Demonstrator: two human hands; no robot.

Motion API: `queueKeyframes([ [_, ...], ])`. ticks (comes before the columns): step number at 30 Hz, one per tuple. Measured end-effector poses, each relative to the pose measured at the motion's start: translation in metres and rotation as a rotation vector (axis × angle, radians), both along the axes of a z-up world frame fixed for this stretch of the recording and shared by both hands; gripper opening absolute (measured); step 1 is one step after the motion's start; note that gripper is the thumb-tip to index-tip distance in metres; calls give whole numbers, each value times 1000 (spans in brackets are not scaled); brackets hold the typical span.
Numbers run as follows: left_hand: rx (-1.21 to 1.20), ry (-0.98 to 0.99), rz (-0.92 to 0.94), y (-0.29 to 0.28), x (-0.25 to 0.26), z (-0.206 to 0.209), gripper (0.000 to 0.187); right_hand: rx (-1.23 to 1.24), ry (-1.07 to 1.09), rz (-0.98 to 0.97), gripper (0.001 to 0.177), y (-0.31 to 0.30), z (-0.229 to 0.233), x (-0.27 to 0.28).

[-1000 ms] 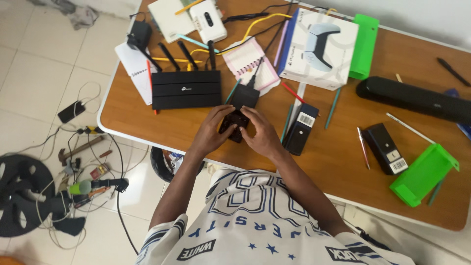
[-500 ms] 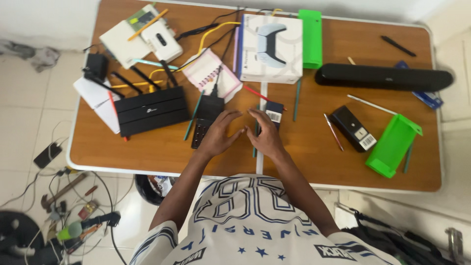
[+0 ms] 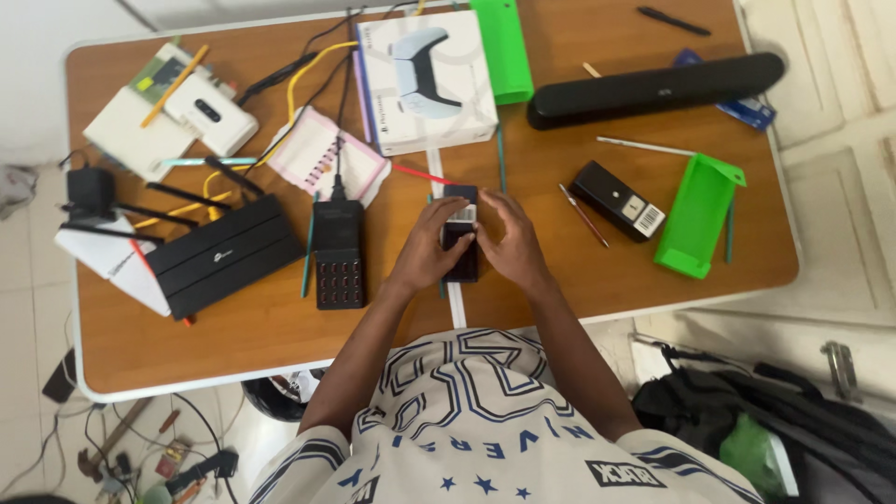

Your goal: The person organizes various items on a desk, including placing pencils into a green tray, handling small black boxes, and moving a soundbar.

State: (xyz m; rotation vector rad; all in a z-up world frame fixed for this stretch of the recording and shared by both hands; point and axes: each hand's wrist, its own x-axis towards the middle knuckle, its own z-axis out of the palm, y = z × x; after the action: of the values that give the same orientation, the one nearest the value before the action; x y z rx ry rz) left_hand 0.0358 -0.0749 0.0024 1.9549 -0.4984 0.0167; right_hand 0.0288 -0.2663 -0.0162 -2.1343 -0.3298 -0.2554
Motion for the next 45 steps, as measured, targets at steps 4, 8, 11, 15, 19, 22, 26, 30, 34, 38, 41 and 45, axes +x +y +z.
queueKeyframes([
  [4,2,-31,-81,-31,14,2,55,-14,0,-76,51,-28,6,0],
  [8,28,73,-148,-59,21,3,56,5,30,-175,49,-52,5,-2],
  [11,22,106,-155,-77,23,3,56,-5,45,-241,49,-67,3,-4],
  [15,39,91,-196,-96,32,-1,56,7,71,-259,49,-88,4,-5],
  [19,72,9,-217,-113,45,0,58,-12,56,-294,49,-106,12,1],
  [22,93,-33,-220,-126,55,-2,62,-37,89,-313,49,-116,15,7],
  [26,116,-17,-156,-145,84,-10,67,-22,76,-302,49,-132,19,30],
  [30,124,-78,-123,-163,116,-16,70,-87,42,-312,50,-146,27,56],
  [34,147,-127,-118,-172,135,-17,71,-119,56,-318,49,-153,35,71],
  [38,208,-146,-114,-183,152,-22,69,-154,85,-295,49,-162,32,92],
  [41,252,-196,-111,-188,165,-33,73,-253,50,-261,54,-172,28,104],
  [45,419,-229,-75,-194,189,-54,79,-497,35,-143,71,-182,22,117],
])
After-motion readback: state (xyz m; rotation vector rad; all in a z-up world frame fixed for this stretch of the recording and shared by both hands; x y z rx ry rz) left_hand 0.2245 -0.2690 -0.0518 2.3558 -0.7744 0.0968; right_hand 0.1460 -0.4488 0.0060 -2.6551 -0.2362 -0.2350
